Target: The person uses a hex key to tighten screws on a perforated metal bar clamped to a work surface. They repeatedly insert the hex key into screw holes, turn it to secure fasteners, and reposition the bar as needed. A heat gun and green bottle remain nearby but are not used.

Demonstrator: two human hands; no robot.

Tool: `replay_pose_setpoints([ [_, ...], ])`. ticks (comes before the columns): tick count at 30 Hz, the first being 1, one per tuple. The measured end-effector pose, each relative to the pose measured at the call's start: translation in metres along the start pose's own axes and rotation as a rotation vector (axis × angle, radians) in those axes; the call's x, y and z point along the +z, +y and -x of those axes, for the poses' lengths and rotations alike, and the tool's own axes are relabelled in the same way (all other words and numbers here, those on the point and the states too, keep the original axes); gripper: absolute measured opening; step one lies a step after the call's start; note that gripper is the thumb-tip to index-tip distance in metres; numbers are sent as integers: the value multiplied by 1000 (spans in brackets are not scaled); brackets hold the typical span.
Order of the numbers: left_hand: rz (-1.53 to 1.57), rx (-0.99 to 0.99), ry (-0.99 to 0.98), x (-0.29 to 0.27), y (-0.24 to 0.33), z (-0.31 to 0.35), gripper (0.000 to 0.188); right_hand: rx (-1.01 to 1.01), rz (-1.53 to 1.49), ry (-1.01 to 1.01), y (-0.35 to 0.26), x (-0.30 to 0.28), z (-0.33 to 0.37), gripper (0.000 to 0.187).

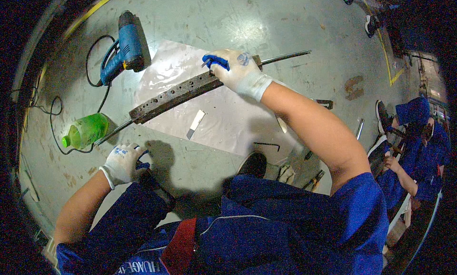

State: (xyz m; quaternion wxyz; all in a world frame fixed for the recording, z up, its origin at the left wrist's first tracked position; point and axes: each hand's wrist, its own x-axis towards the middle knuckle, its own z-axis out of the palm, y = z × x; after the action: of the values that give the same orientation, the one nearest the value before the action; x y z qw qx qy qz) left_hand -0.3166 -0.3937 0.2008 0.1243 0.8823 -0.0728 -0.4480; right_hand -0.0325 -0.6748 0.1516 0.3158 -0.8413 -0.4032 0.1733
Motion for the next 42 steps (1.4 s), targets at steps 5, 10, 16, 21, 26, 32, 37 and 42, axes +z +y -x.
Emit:
replay_pose_setpoints([
  [5, 11, 6, 6, -3, 0, 0, 54, -17, 96, -18, -2, 2, 7, 32],
  [10, 180, 157, 307, -22, 5, -21, 51, 89, 138, 28, -11, 13, 7, 38],
  [16, 413, 52, 798, -115, 75, -80, 56, 71, -15, 71, -2, 30, 2, 36],
  [21, 251, 35, 856, -139, 119, -127, 39, 87, -47, 118, 8, 32, 11, 37],
  [26, 256, 160, 875, -139, 124, -137, 30, 186, -181, 73, 13, 36, 15, 30],
  [32, 341, 39, 832, -138, 139, -136, 37, 114, -11, 247, 30, 57, 9, 31],
  [37, 500, 91, 928, -120, 120, -140, 39, 77, -1, 195, 17, 46, 12, 38],
  [42, 234, 189, 714, -142, 105, -136, 37, -86, 25, 161, 32, 61, 19, 27],
])
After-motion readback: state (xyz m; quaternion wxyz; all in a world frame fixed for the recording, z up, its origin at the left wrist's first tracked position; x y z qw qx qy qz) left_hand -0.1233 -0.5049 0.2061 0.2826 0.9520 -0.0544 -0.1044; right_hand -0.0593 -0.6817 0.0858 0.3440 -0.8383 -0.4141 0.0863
